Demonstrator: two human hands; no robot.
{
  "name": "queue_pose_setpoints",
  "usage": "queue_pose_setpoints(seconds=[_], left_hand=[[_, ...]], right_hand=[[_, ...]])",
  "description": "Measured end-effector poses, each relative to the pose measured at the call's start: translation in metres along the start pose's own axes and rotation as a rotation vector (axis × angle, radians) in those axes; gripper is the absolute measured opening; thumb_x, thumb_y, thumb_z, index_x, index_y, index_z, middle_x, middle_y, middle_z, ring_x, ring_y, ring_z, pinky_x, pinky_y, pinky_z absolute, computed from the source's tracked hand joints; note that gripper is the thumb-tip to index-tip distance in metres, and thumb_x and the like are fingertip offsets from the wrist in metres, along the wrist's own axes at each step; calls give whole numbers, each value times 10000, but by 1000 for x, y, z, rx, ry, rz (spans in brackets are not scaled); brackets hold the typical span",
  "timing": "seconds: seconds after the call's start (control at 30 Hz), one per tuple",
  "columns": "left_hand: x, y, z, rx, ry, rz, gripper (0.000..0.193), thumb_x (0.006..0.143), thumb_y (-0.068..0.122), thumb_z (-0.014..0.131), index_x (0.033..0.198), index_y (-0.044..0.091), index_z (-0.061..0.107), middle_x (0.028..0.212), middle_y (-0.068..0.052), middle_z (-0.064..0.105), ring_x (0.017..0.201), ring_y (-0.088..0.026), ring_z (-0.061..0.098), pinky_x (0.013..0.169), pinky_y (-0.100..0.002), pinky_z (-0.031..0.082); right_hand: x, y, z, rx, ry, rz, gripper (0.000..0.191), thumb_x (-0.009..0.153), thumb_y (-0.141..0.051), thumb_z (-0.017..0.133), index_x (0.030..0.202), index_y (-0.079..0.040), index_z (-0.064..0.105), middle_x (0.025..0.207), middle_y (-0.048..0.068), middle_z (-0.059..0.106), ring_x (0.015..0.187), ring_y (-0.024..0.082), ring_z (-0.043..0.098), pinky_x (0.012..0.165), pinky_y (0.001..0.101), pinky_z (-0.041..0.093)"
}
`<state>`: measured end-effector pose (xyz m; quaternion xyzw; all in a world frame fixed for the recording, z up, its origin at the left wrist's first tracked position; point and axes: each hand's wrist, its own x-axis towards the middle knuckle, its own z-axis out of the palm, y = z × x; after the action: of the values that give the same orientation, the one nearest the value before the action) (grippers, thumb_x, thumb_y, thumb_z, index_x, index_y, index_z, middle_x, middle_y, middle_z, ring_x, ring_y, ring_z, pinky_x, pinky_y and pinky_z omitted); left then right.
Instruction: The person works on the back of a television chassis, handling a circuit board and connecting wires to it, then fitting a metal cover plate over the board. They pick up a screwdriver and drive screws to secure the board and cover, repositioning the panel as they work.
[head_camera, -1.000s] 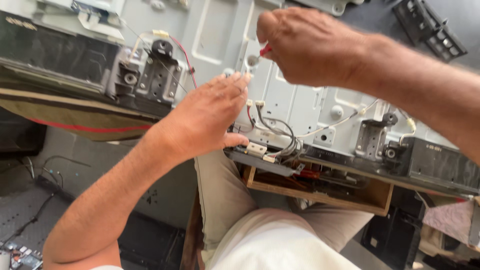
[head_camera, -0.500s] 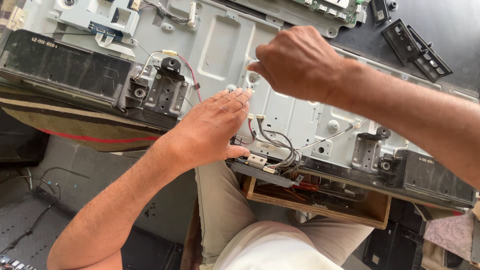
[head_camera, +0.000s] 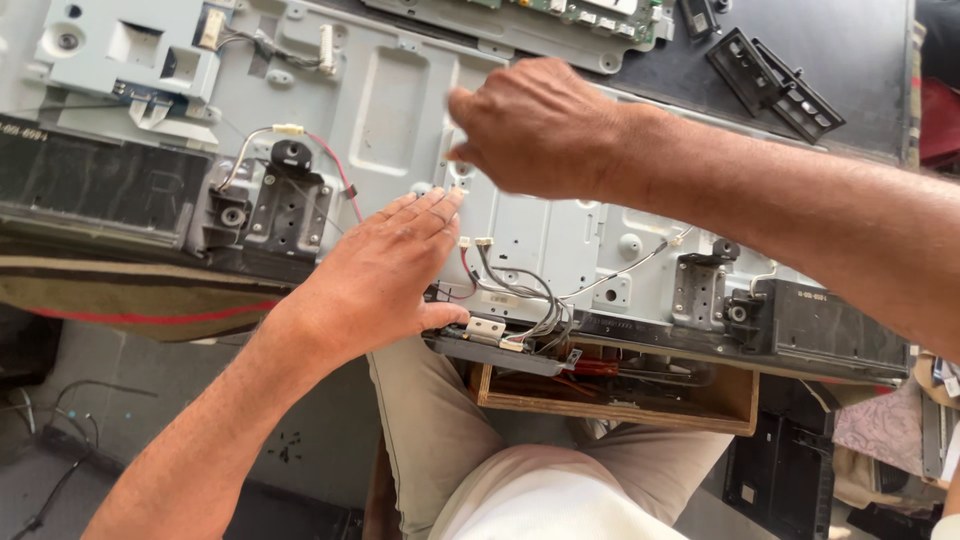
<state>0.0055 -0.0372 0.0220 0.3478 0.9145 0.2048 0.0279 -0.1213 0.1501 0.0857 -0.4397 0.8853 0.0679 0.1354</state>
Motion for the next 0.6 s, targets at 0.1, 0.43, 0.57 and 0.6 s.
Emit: queue_pose_setpoints(seconds=[0.1, 0.43, 0.57, 0.6], left_hand=[[2, 2, 0, -1, -13, -8, 881, 725, 467, 824, 1318, -111, 522, 1487, -244, 456, 1423, -360, 384, 1187, -451, 268], [4, 3, -4, 22, -17, 8, 879, 730, 468, 823, 1309, -119, 518, 1495, -249, 445, 1428, -365, 384, 1200, -449, 268], [2, 3, -2, 19, -26, -13, 889, 724, 469, 824, 1316, -117, 514, 1503, -247, 438, 1430, -365, 379, 1194, -447, 267], [2, 2, -2, 21, -18, -8, 893, 725, 475, 823, 1316, -120, 513, 1503, -251, 436, 1429, -368, 378, 1191, -449, 266]], right_hand=[[-2, -3, -2, -127, 431, -242, 123, 811, -121, 654, 796, -4, 620, 582, 39, 583, 528, 205, 586, 478, 362, 519], [-4, 1, -6, 61, 56, -45, 185, 961, -158, 651, 1008, 19, 625, 538, 51, 584, 442, 198, 553, 477, 421, 488], [-1, -6, -1, -87, 352, -224, 275, 969, -243, 628, 840, -1, 618, 614, 59, 594, 565, 206, 586, 545, 374, 536], [1, -9, -1, -76, 116, -66, 347, 1050, -304, 583, 894, 3, 629, 628, 67, 616, 551, 206, 592, 562, 383, 545]])
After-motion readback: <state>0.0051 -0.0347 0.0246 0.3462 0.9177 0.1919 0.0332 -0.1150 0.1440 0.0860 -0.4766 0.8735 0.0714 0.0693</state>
